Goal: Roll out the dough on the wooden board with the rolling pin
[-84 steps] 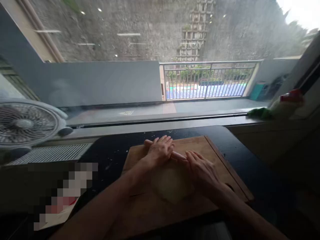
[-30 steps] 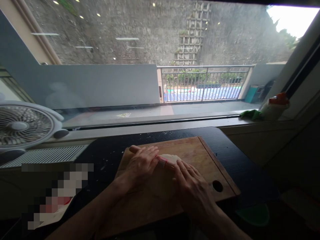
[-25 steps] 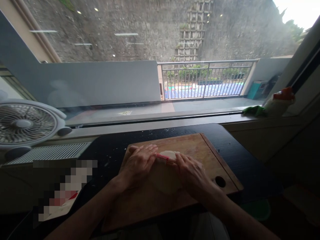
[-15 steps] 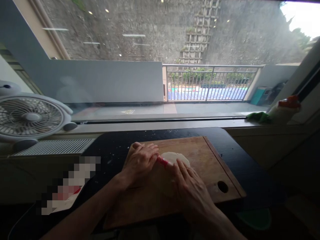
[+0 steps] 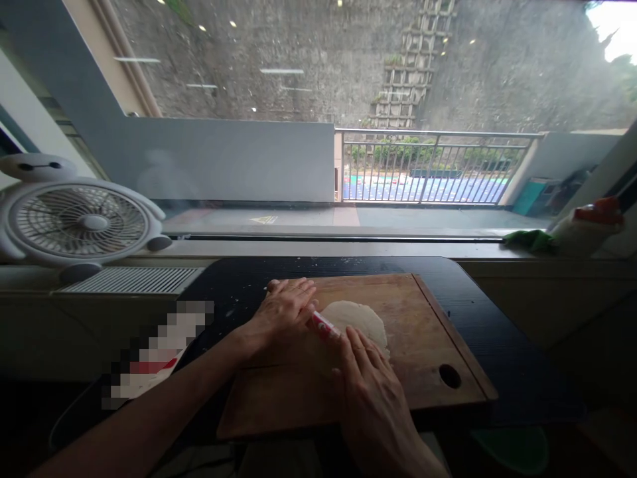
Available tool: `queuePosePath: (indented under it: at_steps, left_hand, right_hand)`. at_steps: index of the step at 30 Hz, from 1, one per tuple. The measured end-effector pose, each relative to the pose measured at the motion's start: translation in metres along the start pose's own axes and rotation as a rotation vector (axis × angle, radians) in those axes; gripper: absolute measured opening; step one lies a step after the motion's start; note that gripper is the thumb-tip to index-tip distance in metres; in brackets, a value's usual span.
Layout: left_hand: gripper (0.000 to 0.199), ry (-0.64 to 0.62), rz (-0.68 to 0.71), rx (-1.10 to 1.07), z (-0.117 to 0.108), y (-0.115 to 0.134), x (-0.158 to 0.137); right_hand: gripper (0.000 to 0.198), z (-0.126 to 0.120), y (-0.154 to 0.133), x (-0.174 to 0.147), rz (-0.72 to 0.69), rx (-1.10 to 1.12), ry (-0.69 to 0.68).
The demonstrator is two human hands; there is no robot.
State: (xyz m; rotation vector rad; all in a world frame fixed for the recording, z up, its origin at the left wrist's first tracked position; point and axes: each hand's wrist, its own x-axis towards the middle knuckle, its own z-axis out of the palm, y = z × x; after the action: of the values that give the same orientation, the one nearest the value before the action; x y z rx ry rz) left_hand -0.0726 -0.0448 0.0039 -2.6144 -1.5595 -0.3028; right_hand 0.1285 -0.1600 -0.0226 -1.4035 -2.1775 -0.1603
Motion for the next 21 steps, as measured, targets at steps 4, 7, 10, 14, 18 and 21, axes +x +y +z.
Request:
queuePosePath:
  at_steps: [4,7,10,14,18,21]
  left_hand:
    - [0.046,-0.073,0.018,-0.027,0.001,0.006,0.016]
    - [0.046,-0.138,-0.026,-0.062,0.003,0.015,0.044]
    - [0.046,-0.112,-0.014,-0.057,0.002,0.017,0.048]
    - [0.047,-0.011,0.04,-0.01,-0.004,0.006,0.009]
    - [0.05,-0.033,0.028,-0.021,-0.004,0.003,-0.001]
    - [0.054,-0.08,-0.013,-0.095,0.004,0.016,0.034]
  right_hand:
    - [0.041,-0.007,0.014,0.011,0.024,0.032,-0.085]
    - [0.041,-0.014,0.03,0.025,0.096,-0.03,-0.139]
    - [0.043,-0.008,0.019,0.018,0.045,-0.034,-0.12]
    - [0.054,0.011,-0.013,-0.007,-0.083,0.012,0.019]
    - [0.054,0.012,-0.009,-0.01,-0.145,-0.007,0.05]
    - [0.046,0.002,0.019,-0.001,-0.086,-0.058,-0.025]
